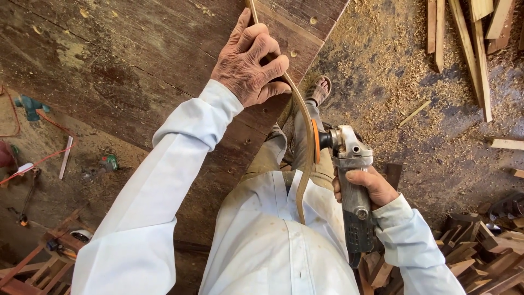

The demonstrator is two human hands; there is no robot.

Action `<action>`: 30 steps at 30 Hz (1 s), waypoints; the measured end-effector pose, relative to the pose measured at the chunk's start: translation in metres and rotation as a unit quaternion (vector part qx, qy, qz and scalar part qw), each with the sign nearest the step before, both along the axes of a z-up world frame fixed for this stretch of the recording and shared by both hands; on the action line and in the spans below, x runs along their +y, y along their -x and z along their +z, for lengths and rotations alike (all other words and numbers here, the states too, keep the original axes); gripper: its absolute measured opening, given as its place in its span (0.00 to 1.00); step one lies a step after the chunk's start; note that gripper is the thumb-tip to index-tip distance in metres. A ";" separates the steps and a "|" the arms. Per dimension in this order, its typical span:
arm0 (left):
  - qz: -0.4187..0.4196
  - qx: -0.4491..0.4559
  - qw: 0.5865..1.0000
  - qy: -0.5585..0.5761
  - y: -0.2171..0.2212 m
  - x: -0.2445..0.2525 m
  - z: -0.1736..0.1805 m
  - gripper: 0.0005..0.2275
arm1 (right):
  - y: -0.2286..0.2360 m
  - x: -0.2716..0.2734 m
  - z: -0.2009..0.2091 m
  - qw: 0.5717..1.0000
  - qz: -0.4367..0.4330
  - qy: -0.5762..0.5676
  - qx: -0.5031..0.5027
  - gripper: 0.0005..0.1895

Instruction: Marking curved wooden strips with a square and sanding their edges using a handheld power sander.

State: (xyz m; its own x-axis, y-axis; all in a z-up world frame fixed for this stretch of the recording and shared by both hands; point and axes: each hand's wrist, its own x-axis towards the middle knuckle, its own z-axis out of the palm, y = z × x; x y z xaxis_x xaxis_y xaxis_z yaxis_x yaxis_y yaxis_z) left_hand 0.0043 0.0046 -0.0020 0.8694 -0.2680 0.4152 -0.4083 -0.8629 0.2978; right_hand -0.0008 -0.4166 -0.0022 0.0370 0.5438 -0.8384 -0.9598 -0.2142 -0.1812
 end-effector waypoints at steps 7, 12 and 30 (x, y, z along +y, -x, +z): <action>0.003 0.010 1.000 0.007 0.001 -0.001 0.000 0.21 | -0.013 0.009 0.007 0.999 0.026 -0.013 -0.015 0.22; 0.001 0.010 1.000 -0.001 0.001 0.000 0.000 0.19 | -0.019 0.008 0.009 0.999 0.028 0.036 -0.008 0.25; 0.001 -0.007 1.000 -0.013 0.001 0.001 0.000 0.21 | -0.049 0.016 0.005 0.998 0.067 -0.016 -0.010 0.24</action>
State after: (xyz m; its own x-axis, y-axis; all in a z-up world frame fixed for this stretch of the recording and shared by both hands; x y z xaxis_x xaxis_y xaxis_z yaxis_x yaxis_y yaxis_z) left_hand 0.0038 0.0051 -0.0022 0.8642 -0.2777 0.4197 -0.4109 -0.8709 0.2698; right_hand 0.0483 -0.4006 0.0031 -0.0221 0.5707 -0.8208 -0.9190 -0.3349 -0.2081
